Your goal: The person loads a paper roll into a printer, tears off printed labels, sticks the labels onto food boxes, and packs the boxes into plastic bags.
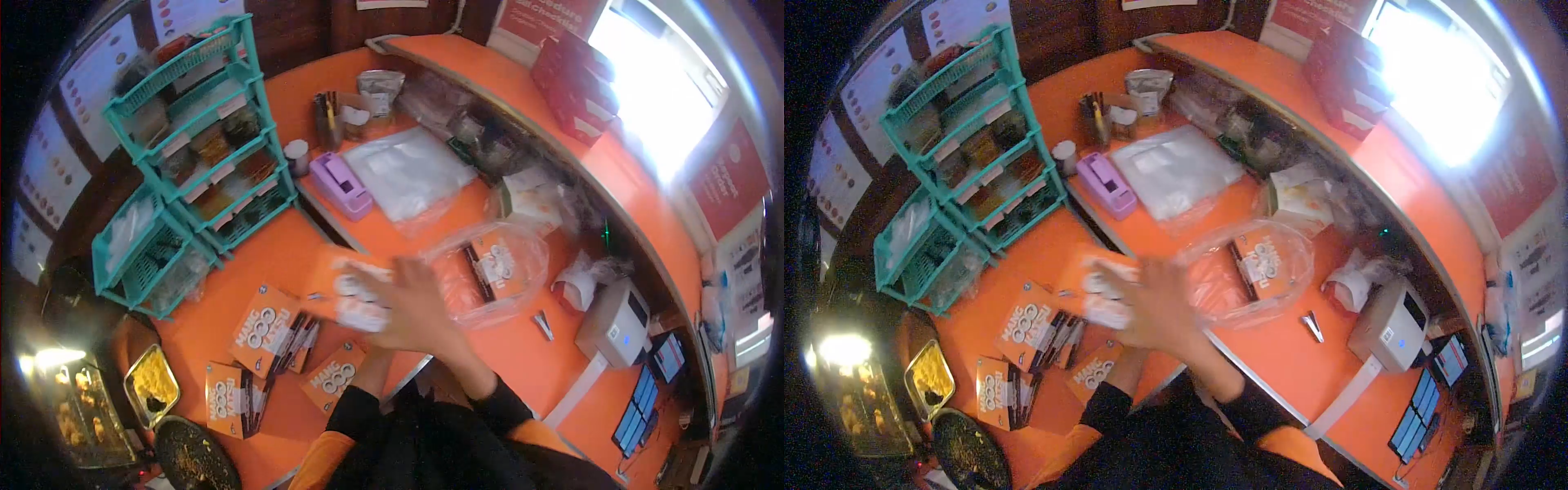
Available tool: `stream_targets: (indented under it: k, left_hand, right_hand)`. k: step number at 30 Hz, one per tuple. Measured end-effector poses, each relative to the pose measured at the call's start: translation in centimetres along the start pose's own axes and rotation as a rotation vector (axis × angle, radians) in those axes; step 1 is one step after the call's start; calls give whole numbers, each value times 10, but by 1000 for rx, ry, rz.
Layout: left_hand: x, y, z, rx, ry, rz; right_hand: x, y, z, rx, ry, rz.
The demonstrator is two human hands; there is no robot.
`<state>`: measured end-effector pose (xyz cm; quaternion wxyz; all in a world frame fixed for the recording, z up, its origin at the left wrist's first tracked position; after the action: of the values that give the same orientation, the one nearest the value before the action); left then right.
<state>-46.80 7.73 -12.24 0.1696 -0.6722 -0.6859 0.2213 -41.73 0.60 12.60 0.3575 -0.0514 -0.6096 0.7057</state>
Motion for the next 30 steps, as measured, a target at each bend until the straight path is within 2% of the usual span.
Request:
stream_targets:
  k: [1,3,4,5,6,8,9,10,12,14,16,17,19,20,21,22,24,26,27,30]
  left_hand:
    - [6,5,11,-87,-99,44]
    - [13,21,32,-255,-310,139]
    - [3,4,1,-76,-317,152]
    - [-8,-16,-33,104,-317,167]
    - [-8,-11,-35,103,-317,174]
    - [2,-3,-37,264,-313,118]
    - [6,6,-33,278,-191,74]
    - [8,14,-30,276,-190,70]
    - [7,23,-29,126,-103,27]
    - [14,31,-29,-10,-72,38]
    - [21,38,-26,-180,-82,70]
    - [19,27,-33,-101,-91,73]
    - [3,-8,-63,211,-141,168]
    - [-2,-22,-74,278,-153,208]
    - [-9,-21,-62,195,-138,168]
    - [-14,-17,-47,113,-119,130]
    - [-23,18,-25,-1125,51,149]
    - [-19,28,-15,-182,-63,-104]
    - [-27,24,-23,-76,-50,-134]
    - [-38,13,-24,-146,11,-115]
  right_hand:
    - [-20,-15,-13,-6,151,-3]
    - [-59,-20,-38,-229,533,36]
    - [-72,-19,-57,-235,539,33]
    - [-87,-13,-82,-285,666,104]
    - [-100,0,-101,-329,795,179]
    - [-106,42,-145,-231,827,102]
    - [-100,49,-152,-181,839,65]
    - [-95,55,-158,-131,850,28]
    - [-68,67,-150,-335,997,77]
    - [-70,73,-151,-281,997,91]
    - [-94,89,-150,-313,892,-66]
    - [-105,96,-151,-284,852,-43]
    - [-109,104,-153,-568,558,-155]
    - [-92,105,-152,-537,502,-152]
    - [-74,94,-145,-35,382,-305]
    - [-46,76,-118,173,270,-304]
    - [19,67,-50,248,-124,-64]
    - [76,92,8,276,-534,181]
    - [96,112,31,250,-680,262]
    - [132,177,65,96,-951,375]
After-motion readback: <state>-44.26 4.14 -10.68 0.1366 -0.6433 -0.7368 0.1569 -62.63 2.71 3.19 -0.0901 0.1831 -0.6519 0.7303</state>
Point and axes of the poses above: each hand's wrist, its own x-axis towards the middle knuckle, its own y-axis out of the palm, z = x × y, the point moved 2 cm from there along x, towards the middle knuckle, and after that the axes turned 13 degrees about -y, right-handed, at the moved point
